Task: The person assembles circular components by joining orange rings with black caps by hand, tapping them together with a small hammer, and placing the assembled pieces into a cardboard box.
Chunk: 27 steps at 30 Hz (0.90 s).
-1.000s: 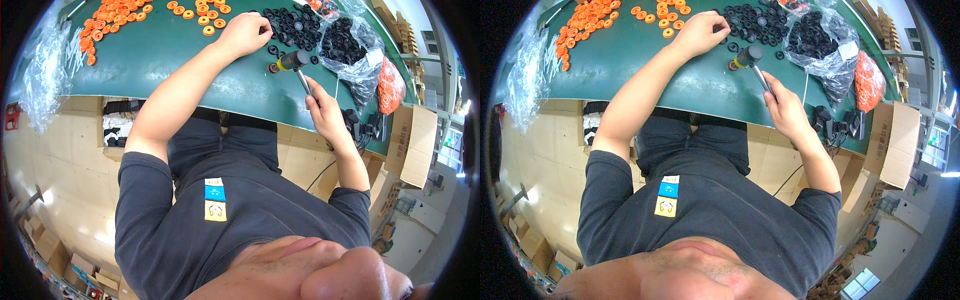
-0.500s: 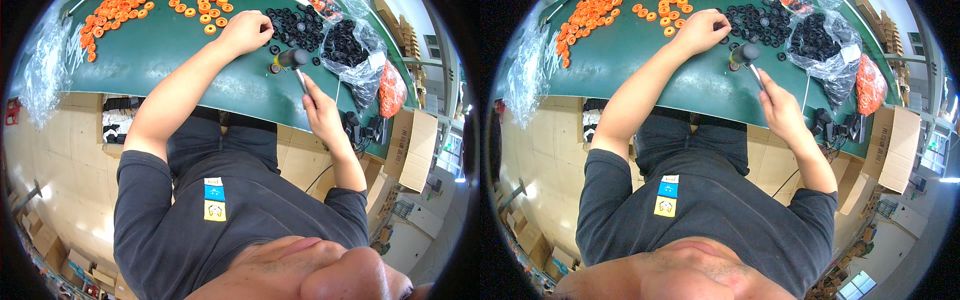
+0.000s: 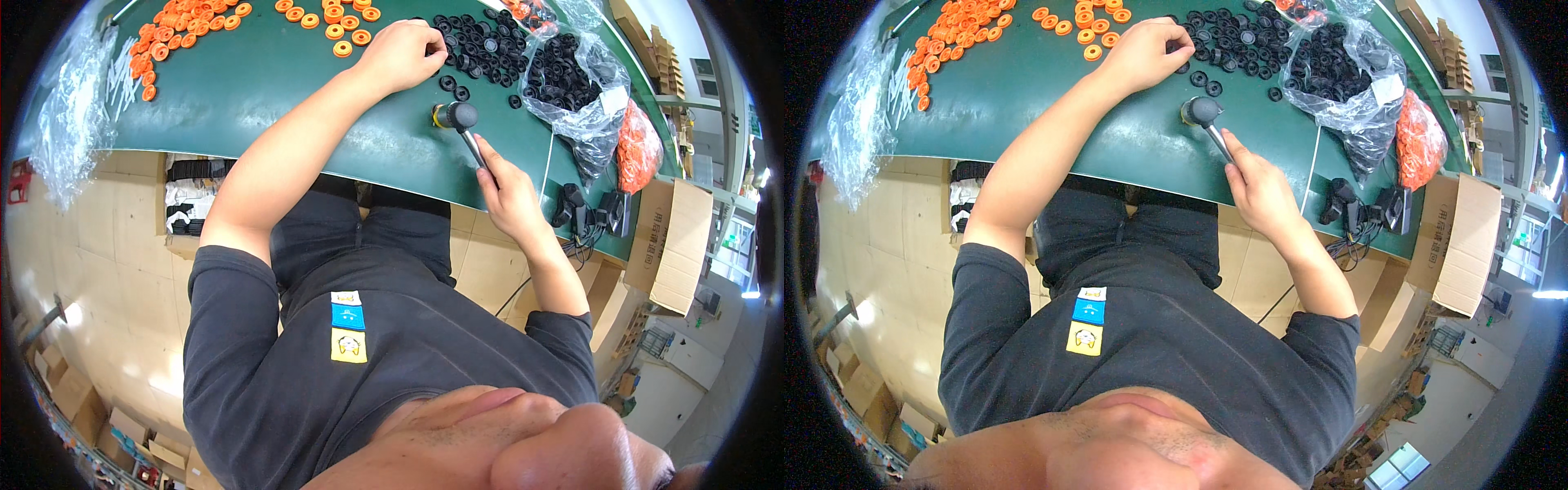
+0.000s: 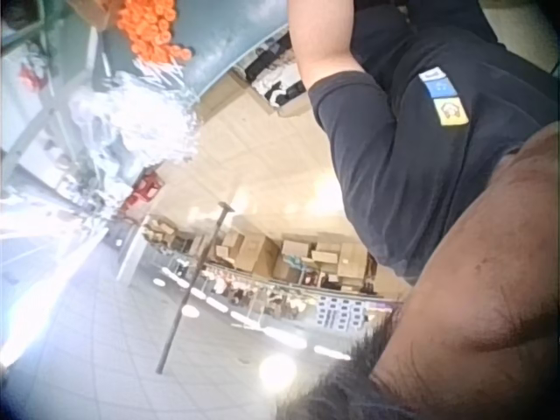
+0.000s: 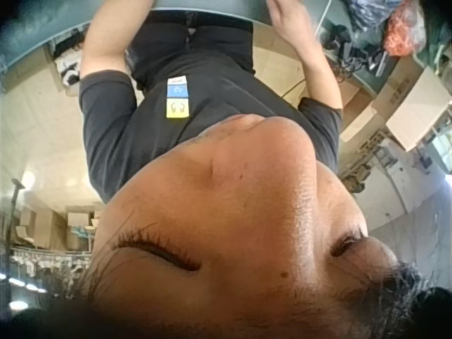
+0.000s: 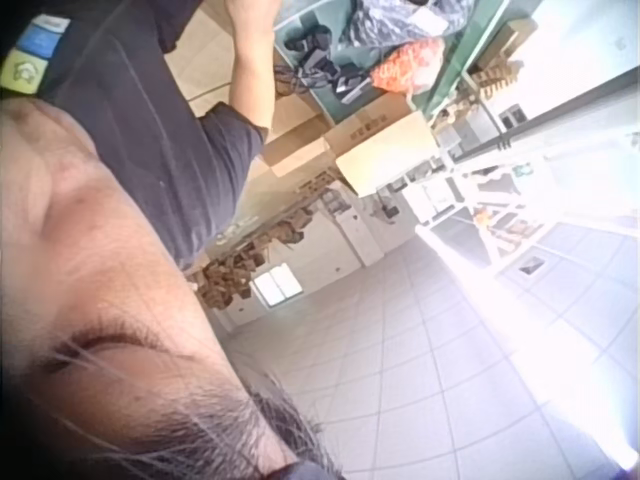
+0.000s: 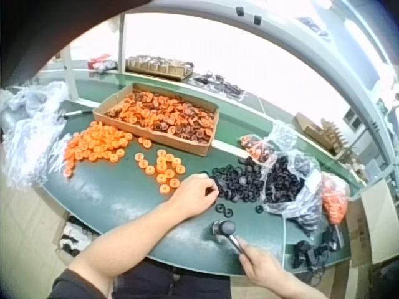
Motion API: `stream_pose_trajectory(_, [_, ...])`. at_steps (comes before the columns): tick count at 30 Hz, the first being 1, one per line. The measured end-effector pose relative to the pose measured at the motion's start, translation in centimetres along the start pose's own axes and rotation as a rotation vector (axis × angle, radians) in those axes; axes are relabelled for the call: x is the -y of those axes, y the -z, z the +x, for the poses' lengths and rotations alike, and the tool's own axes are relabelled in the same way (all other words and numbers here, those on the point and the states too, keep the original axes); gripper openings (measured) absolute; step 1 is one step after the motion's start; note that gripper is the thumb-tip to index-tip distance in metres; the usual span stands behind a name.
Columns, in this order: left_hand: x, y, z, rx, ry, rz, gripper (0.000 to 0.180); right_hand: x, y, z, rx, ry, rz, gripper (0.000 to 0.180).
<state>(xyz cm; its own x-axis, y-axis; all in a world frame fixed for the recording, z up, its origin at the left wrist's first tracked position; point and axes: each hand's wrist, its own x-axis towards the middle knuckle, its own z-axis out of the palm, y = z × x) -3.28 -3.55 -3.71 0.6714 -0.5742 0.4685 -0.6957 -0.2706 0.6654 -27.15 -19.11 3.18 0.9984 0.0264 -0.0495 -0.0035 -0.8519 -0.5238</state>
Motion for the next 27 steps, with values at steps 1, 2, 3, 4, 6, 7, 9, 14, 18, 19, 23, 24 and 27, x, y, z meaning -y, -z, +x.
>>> stream_pose_trajectory(1, [0.1, 0.0, 0.1, -0.001, 0.002, 0.001, 0.018, 0.1, 0.1, 0.1, 0.006, -0.002, 0.02, 0.048])
stream_pose_trajectory(2, [0.1, 0.0, 0.2, 0.011, 0.02, -0.007, 0.018, 0.3, 0.3, 0.0, 0.007, -0.002, 0.022, 0.048])
stream_pose_trajectory(3, [0.1, 0.0, 0.2, 0.022, 0.038, -0.016, 0.018, 0.3, 0.4, -0.2, -0.029, -0.014, 0.037, 0.048])
stream_pose_trajectory(4, [0.1, 0.0, 0.2, 0.022, 0.041, -0.015, 0.018, 0.4, 0.4, -0.3, -0.066, -0.026, 0.053, 0.048])
stream_pose_trajectory(6, [0.1, -0.1, 0.3, -0.013, 0.017, 0.009, 0.019, 0.3, 0.4, -0.6, -0.099, -0.03, 0.058, 0.048])
stream_pose_trajectory(7, [0.1, 0.0, 0.2, -0.014, 0.018, 0.01, 0.019, 0.2, 0.3, -0.7, -0.134, -0.036, 0.063, 0.048])
stream_pose_trajectory(9, [0.1, 0.0, 0.3, -0.005, 0.012, 0.014, 0.019, -0.4, -0.2, -0.4, -0.096, -0.052, 0.03, 0.048])
stream_pose_trajectory(14, [-0.1, 0.0, 0.2, 0.015, 0.056, 0.003, 0.018, -0.5, 0.6, -0.2, 0.003, -0.215, 0.203, 0.048])
stream_pose_trajectory(18, [-0.1, 0.4, 0.4, 0.049, 0.065, -0.027, 0.017, -1.1, -0.4, 0.4, -0.131, -0.059, 0.152, 0.046])
stream_pose_trajectory(19, [-0.1, 0.5, 0.5, 0.051, 0.06, -0.028, 0.017, -1.3, -0.7, 0.7, -0.152, 0.022, 0.084, 0.046])
stream_pose_trajectory(23, [0.0, 1.3, 0.2, 0.097, -0.079, -0.043, 0.019, -0.8, -0.5, 1.1, -0.021, -0.115, 0.184, 0.044])
stream_pose_trajectory(24, [-0.2, 1.5, 0.2, 0.127, -0.168, -0.046, 0.02, -1.4, -0.8, 0.8, -0.048, -0.157, 0.241, 0.044])
stream_pose_trajectory(27, [-1.4, 1.7, 0.0, 0.283, -0.269, -0.096, 0.022, -2.8, -0.9, -0.2, -0.091, -0.272, 0.495, 0.047])
